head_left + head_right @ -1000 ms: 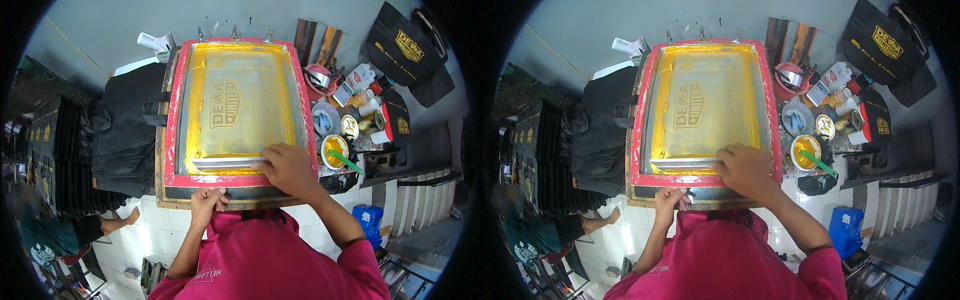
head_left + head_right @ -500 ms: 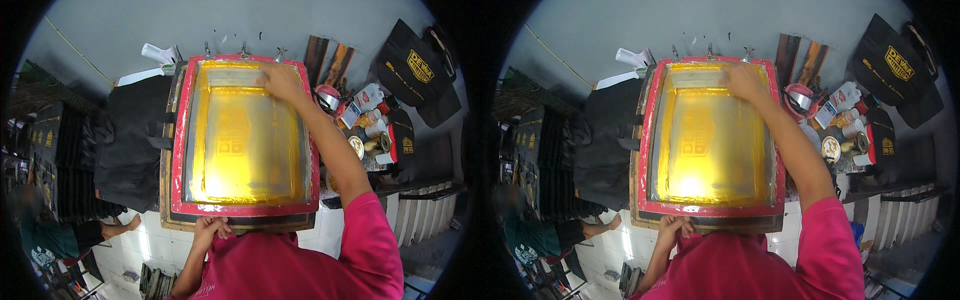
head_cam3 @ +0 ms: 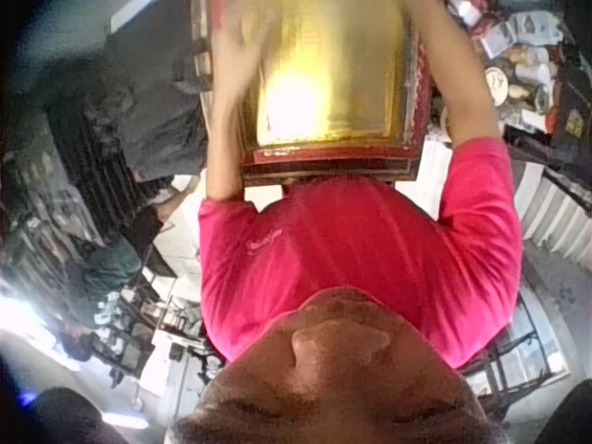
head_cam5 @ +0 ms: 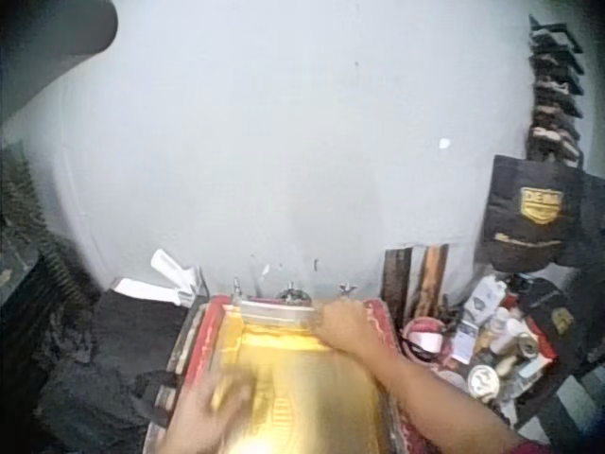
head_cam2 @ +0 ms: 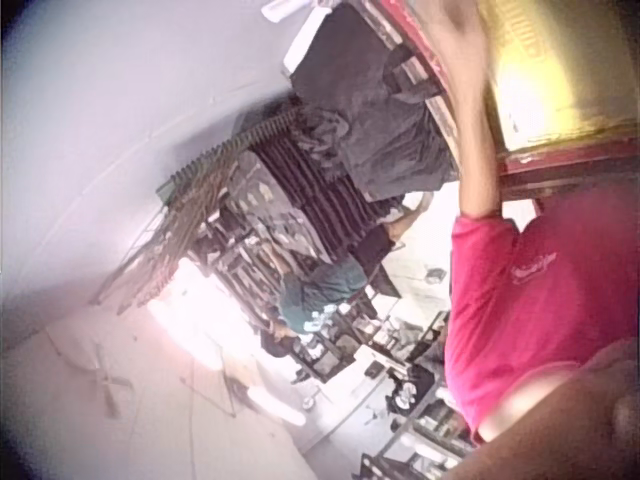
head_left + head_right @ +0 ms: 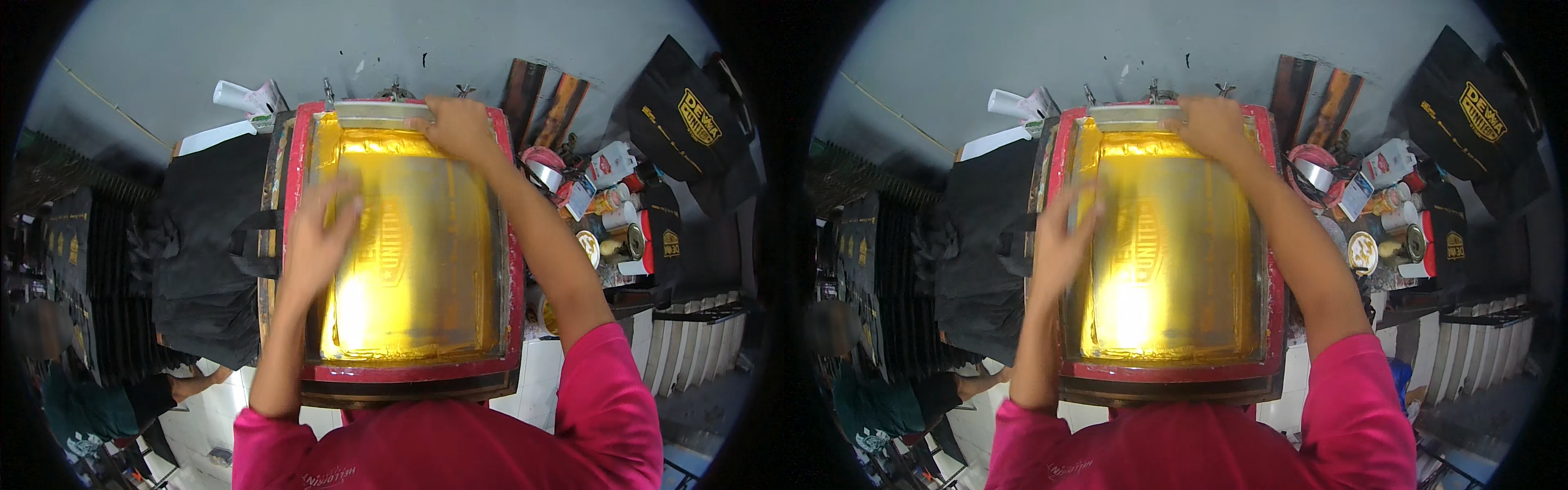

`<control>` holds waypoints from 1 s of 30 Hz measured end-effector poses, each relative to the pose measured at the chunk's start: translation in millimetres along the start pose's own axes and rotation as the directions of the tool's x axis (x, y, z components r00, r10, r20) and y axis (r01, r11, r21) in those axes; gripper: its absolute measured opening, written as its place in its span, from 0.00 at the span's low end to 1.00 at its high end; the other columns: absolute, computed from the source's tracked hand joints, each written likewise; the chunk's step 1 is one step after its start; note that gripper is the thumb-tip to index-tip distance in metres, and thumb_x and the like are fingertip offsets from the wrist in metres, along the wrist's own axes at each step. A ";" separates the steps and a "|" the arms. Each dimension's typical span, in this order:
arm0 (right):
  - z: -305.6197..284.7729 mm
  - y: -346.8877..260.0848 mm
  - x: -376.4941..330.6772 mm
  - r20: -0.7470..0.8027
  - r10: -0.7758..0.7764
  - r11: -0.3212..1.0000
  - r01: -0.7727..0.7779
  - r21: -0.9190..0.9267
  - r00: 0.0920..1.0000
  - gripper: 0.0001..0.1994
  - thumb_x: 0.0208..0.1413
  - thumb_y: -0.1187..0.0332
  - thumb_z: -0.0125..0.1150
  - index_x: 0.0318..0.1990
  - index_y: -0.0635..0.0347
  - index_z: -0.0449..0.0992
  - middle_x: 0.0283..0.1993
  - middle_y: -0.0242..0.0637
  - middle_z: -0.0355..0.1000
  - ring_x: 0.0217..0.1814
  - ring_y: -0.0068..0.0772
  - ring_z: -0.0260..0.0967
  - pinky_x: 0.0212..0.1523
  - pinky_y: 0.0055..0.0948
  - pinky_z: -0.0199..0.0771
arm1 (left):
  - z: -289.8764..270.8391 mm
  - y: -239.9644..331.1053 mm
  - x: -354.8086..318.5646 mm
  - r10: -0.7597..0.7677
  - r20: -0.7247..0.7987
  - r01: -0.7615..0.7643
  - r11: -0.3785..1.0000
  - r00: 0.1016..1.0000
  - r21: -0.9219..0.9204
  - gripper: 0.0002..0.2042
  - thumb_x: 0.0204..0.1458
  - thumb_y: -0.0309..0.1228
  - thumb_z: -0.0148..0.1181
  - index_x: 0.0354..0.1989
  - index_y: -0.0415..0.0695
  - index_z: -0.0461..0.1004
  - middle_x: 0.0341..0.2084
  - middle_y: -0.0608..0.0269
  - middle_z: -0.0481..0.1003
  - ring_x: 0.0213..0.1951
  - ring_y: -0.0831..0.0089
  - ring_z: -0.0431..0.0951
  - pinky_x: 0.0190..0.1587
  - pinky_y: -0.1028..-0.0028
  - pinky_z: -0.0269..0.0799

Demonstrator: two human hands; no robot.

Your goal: The person screen prints a yellow logo onto black tote bags. They place a bag on a table, lower a screen, use a squeegee to spread ink, lift the screen, and remove the printed bag. This process is repeated for multiple bags.

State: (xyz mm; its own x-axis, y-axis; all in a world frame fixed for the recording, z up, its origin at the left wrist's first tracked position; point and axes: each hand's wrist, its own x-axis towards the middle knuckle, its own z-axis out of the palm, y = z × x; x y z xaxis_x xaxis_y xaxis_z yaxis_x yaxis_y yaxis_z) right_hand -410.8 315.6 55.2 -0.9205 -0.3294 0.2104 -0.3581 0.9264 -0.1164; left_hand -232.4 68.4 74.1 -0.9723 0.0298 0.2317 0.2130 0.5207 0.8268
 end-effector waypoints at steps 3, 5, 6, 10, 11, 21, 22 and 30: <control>6.5 -13.6 -12.9 -0.082 -0.089 0.996 0.091 0.019 0.993 0.28 0.59 0.38 0.58 0.40 0.57 0.79 0.43 0.43 0.81 0.46 0.51 0.79 0.42 0.50 0.76 | 8.4 -33.7 90.6 0.455 -0.188 -0.361 0.849 0.870 0.385 0.16 0.57 0.32 0.65 0.53 0.40 0.79 0.47 0.48 0.81 0.62 0.48 0.71 0.66 0.58 0.63; 10.7 -13.6 -22.9 -0.082 -0.099 0.995 0.101 0.015 0.992 0.27 0.60 0.39 0.58 0.40 0.58 0.80 0.45 0.42 0.81 0.47 0.50 0.79 0.42 0.49 0.76 | 2.5 -42.1 118.5 0.337 0.017 -0.312 0.848 0.941 0.428 0.15 0.56 0.32 0.66 0.49 0.39 0.80 0.45 0.47 0.81 0.58 0.47 0.75 0.62 0.57 0.66; 12.2 -14.0 -28.1 -0.118 -0.116 0.993 0.119 0.018 0.986 0.27 0.60 0.39 0.58 0.40 0.58 0.80 0.44 0.42 0.81 0.46 0.49 0.79 0.42 0.49 0.76 | -0.8 -44.6 122.2 0.267 0.116 -0.290 0.842 0.957 0.454 0.14 0.56 0.32 0.67 0.47 0.38 0.81 0.44 0.46 0.81 0.56 0.47 0.76 0.60 0.56 0.67; 8.4 -18.7 -56.8 -0.113 -0.103 0.995 0.104 0.006 0.988 0.26 0.59 0.40 0.59 0.38 0.57 0.79 0.41 0.41 0.80 0.45 0.47 0.79 0.41 0.48 0.75 | -1.4 -41.5 105.7 0.164 0.188 -0.228 0.886 0.968 0.404 0.13 0.55 0.34 0.68 0.40 0.35 0.83 0.36 0.43 0.81 0.43 0.49 0.81 0.52 0.57 0.71; 4.8 -23.6 -64.5 -0.077 -0.087 0.996 0.087 -0.001 0.993 0.25 0.59 0.40 0.60 0.37 0.57 0.79 0.40 0.40 0.80 0.45 0.47 0.79 0.41 0.47 0.75 | 0.2 -43.7 95.3 0.179 0.164 -0.228 0.901 0.970 0.369 0.13 0.55 0.34 0.68 0.38 0.34 0.83 0.35 0.42 0.81 0.41 0.49 0.81 0.50 0.57 0.71; -16.7 -68.2 -171.5 -0.083 -0.119 0.988 0.126 0.090 0.989 0.24 0.58 0.43 0.63 0.33 0.58 0.76 0.34 0.41 0.77 0.40 0.49 0.77 0.37 0.48 0.74 | -15.2 -19.5 -26.0 0.222 0.160 -0.265 0.903 0.962 0.339 0.10 0.56 0.32 0.66 0.38 0.37 0.84 0.35 0.47 0.82 0.42 0.52 0.80 0.55 0.58 0.65; -20.9 -76.8 -184.0 -0.079 -0.130 0.985 0.138 0.100 0.988 0.23 0.58 0.43 0.63 0.32 0.58 0.75 0.33 0.41 0.76 0.39 0.49 0.77 0.36 0.48 0.73 | -19.0 -18.4 -42.9 0.211 0.160 -0.255 0.903 0.964 0.346 0.10 0.56 0.32 0.66 0.39 0.38 0.84 0.35 0.48 0.82 0.43 0.53 0.80 0.56 0.58 0.64; -26.3 -122.2 -313.2 -0.111 -0.152 0.979 0.165 0.119 0.982 0.18 0.53 0.50 0.68 0.32 0.55 0.75 0.32 0.36 0.73 0.35 0.42 0.75 0.33 0.43 0.72 | -36.2 12.3 -174.3 0.202 0.219 -0.269 0.900 0.955 0.343 0.08 0.53 0.29 0.68 0.39 0.40 0.83 0.34 0.57 0.82 0.44 0.61 0.79 0.56 0.60 0.61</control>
State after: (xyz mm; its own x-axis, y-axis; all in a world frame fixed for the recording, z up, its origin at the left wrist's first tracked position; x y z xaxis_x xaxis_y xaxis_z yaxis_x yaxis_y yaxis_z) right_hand -74.7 310.4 29.1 -0.8321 -0.4444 0.3318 -0.5214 0.8308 -0.1946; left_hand -56.8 38.7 62.5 -0.9063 0.3202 0.2760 0.4202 0.7533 0.5059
